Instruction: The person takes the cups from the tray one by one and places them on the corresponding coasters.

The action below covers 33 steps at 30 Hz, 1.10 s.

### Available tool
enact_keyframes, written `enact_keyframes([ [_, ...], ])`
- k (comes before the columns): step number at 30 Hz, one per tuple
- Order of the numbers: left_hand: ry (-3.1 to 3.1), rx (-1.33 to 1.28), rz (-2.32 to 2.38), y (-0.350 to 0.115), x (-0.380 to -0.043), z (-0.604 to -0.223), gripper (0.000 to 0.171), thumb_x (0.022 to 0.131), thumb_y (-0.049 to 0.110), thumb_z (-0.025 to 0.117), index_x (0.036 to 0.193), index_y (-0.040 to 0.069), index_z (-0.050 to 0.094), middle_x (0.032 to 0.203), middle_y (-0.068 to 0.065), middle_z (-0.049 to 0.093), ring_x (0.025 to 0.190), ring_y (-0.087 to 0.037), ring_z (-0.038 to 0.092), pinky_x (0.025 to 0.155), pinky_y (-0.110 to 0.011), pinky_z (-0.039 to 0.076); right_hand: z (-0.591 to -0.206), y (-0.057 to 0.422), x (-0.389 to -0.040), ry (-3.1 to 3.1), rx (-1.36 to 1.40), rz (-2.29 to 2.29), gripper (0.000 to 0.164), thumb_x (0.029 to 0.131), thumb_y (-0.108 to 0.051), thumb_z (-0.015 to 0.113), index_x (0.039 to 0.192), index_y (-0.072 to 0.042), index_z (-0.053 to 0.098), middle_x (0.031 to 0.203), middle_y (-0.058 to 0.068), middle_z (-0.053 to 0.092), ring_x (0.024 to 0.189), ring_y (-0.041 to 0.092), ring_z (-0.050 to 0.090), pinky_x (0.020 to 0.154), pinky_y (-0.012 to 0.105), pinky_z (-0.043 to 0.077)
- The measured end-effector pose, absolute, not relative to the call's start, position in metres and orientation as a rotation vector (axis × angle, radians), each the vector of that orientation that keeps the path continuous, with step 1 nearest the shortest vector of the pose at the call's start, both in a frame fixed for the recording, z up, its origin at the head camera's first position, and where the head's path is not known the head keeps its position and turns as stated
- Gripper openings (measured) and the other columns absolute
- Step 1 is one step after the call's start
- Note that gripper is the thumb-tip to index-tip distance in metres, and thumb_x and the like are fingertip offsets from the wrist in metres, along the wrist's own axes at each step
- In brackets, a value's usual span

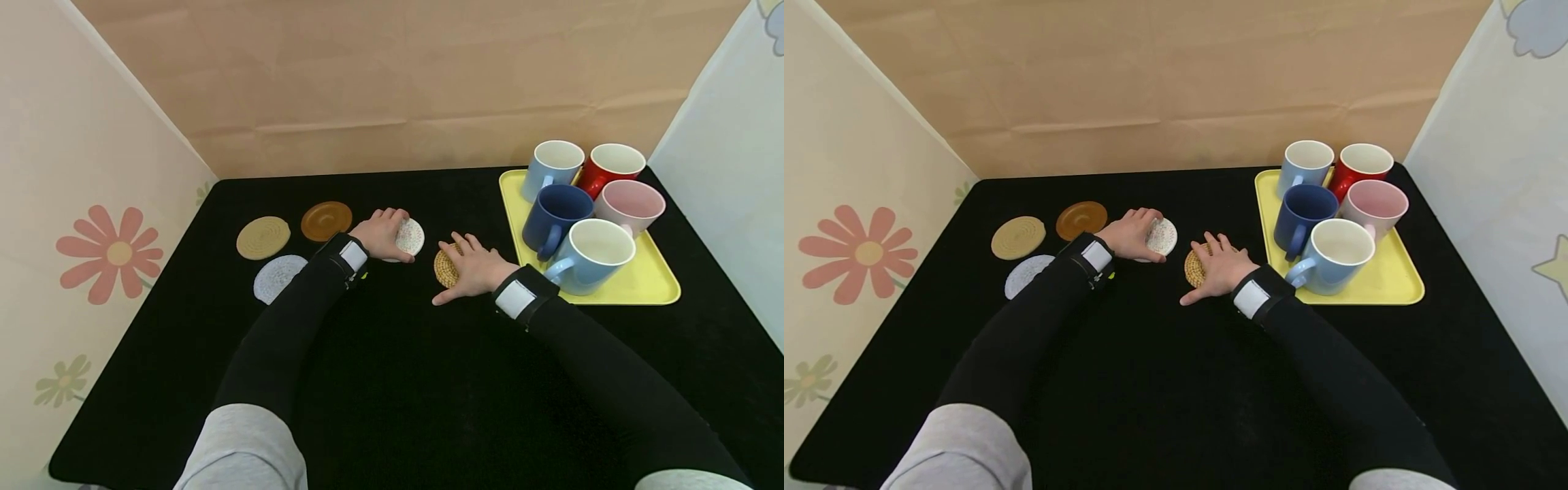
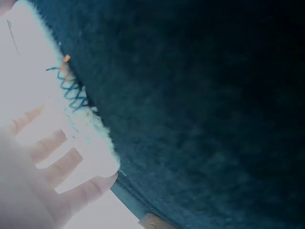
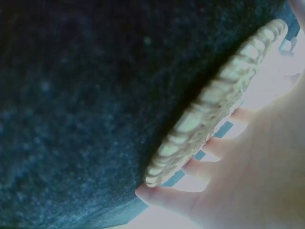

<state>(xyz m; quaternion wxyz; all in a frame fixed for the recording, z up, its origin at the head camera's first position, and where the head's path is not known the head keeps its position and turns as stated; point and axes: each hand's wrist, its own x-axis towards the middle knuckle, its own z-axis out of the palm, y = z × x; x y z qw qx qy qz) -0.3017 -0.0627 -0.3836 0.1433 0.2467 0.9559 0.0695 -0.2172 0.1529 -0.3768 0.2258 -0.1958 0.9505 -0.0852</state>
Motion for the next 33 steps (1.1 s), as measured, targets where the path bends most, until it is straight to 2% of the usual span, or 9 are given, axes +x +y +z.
enact_keyframes([
  [18, 2.807, 0.551, 0.219, -0.048, -0.325, -0.384, 0.087, 0.076, 0.058, 0.074, 0.143, 0.018, 0.034, 0.139, -0.01, 0.04, 0.119, -0.028, 0.04, 0.09, -0.044, 0.044, -0.376, 0.152, -0.216, 2.63, -0.548, -0.23, 0.114, 0.076, -0.069, 0.067, 0.156, -0.007, 0.013, 0.159, 0.024, 0.001, 0.142, 0.048, 0.002, 0.1, 0.074, 0.02],
  [33, 2.831, 0.441, 0.258, -0.044, -0.331, -0.382, 0.089, 0.076, 0.06, 0.073, 0.144, 0.017, 0.033, 0.141, -0.01, 0.042, 0.122, -0.028, 0.041, 0.093, -0.044, 0.043, -0.375, 0.152, -0.216, 2.62, -0.543, -0.227, 0.114, 0.076, -0.068, 0.067, 0.156, -0.008, 0.013, 0.159, 0.024, 0.0, 0.142, 0.048, 0.002, 0.101, 0.074, 0.019],
])
